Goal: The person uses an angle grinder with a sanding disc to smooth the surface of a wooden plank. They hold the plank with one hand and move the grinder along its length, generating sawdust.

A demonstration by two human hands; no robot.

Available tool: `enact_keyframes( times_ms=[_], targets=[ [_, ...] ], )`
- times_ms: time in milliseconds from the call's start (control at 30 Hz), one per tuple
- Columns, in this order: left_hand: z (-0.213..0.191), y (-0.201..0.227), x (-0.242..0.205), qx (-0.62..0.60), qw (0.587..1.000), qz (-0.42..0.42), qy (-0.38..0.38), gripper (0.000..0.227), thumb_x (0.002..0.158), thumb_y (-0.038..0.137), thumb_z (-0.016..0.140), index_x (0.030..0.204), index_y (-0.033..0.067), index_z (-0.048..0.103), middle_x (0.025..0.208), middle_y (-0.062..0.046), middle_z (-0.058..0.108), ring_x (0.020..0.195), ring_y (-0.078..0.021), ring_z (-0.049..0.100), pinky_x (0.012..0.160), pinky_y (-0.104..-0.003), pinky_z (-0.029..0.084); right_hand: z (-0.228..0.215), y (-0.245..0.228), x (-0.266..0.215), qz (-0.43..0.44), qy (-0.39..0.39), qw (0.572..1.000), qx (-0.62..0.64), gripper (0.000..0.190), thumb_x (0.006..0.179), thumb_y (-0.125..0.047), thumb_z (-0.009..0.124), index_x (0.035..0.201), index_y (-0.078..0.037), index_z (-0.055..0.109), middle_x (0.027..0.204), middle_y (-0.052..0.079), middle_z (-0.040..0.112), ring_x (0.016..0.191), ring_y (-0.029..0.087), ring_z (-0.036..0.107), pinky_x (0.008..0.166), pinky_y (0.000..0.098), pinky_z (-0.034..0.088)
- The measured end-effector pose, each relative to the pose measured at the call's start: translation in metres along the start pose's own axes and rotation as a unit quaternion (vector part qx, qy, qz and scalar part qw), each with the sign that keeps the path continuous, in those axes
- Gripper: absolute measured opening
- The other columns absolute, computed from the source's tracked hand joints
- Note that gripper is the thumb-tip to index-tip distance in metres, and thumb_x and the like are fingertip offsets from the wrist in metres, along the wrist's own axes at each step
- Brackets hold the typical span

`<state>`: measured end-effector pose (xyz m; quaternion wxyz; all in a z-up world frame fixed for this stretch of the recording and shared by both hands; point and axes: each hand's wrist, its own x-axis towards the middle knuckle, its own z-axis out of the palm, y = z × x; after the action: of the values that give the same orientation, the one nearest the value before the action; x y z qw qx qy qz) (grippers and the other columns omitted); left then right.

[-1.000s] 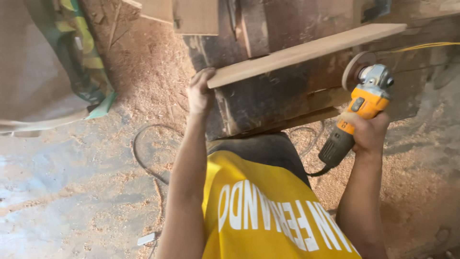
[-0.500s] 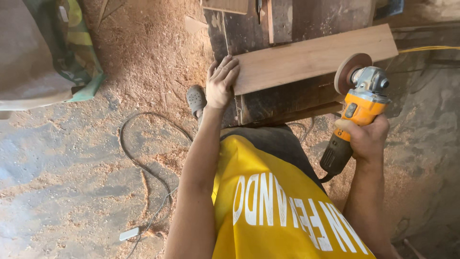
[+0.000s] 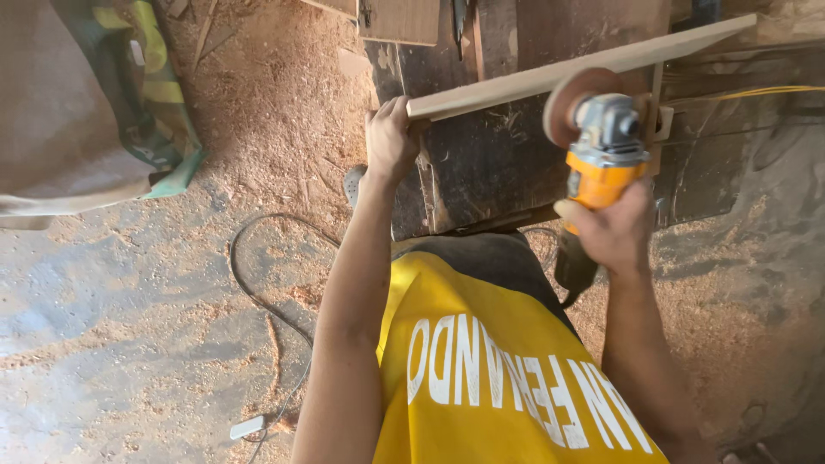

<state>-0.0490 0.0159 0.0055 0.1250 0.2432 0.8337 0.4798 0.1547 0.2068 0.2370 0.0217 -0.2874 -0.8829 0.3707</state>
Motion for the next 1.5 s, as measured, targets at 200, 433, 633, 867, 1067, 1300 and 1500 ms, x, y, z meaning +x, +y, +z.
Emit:
enact_keyframes(
  times_ms=[200,433,633,867,1067,1300,1500],
  targets=[
    [0.001,-0.008,0.001,-0.077,0.996,0.032,0.023,0.021,0.086,0.010,0.079,0.099,0.0053,0.063,0.096,-0.014,0.070,0.091,-0.0362,0.068,0.080,-0.046,0.055,0.056,-0.010,0.021,-0.064,-0.013,0.998,-0.015,0.063,0.079,-0.019,0.084,0.128,0.002,0.051,0.111,0.015,0.071,0.099,0.028,0.074,0.091,0.0418,0.060],
    [0.004,-0.013,0.001,-0.068,0.994,0.056,0.062,0.016,0.083,0.005,0.075,0.097,0.0057,0.066,0.088,-0.014,0.071,0.084,-0.0359,0.070,0.074,-0.047,0.058,0.097,-0.032,0.035,-0.078,-0.074,0.993,-0.047,0.064,0.077,-0.016,0.084,0.125,0.007,0.049,0.108,0.024,0.070,0.100,0.040,0.073,0.088,0.0450,0.058],
    [0.005,-0.019,0.001,-0.085,0.989,0.097,0.072,0.023,0.088,0.008,0.073,0.110,0.0028,0.068,0.096,-0.015,0.073,0.087,-0.0321,0.073,0.078,-0.043,0.061,0.112,-0.045,0.036,-0.095,-0.090,0.991,-0.039,0.062,0.080,-0.012,0.081,0.128,0.007,0.049,0.109,0.024,0.069,0.101,0.040,0.073,0.089,0.0448,0.059],
    [0.011,-0.022,-0.002,-0.044,0.995,0.080,0.048,0.009,0.091,0.004,0.070,0.100,0.0040,0.069,0.087,-0.010,0.074,0.079,-0.0262,0.073,0.069,-0.040,0.059,0.108,-0.036,0.031,-0.088,-0.076,0.993,-0.024,0.059,0.081,-0.014,0.080,0.128,0.004,0.048,0.112,0.021,0.069,0.100,0.037,0.075,0.089,0.0437,0.061],
    [0.003,-0.011,0.001,-0.056,0.994,0.081,0.050,0.009,0.090,0.010,0.076,0.093,0.0050,0.070,0.081,-0.009,0.073,0.073,-0.0247,0.071,0.062,-0.039,0.057,0.068,0.008,0.031,-0.033,-0.035,0.997,-0.059,0.063,0.078,-0.019,0.086,0.125,0.003,0.049,0.109,0.019,0.070,0.100,0.035,0.074,0.088,0.0446,0.060],
    [-0.004,0.001,0.000,-0.042,0.992,0.107,0.052,0.009,0.094,0.002,0.071,0.100,0.0077,0.074,0.095,-0.010,0.076,0.087,-0.0303,0.075,0.075,-0.040,0.061,0.003,0.060,0.046,0.052,0.044,0.997,-0.033,0.058,0.073,-0.019,0.086,0.123,-0.001,0.061,0.109,0.013,0.070,0.098,0.029,0.071,0.089,0.0412,0.057],
    [-0.002,-0.006,0.000,-0.025,0.994,0.105,0.023,0.005,0.100,0.001,0.071,0.103,0.0041,0.073,0.097,-0.014,0.076,0.089,-0.0287,0.076,0.075,-0.038,0.062,-0.055,0.129,0.081,0.097,0.108,0.987,0.061,0.055,0.073,-0.012,0.083,0.123,-0.003,0.062,0.109,0.007,0.070,0.098,0.019,0.070,0.090,0.0344,0.059]
  ],
)
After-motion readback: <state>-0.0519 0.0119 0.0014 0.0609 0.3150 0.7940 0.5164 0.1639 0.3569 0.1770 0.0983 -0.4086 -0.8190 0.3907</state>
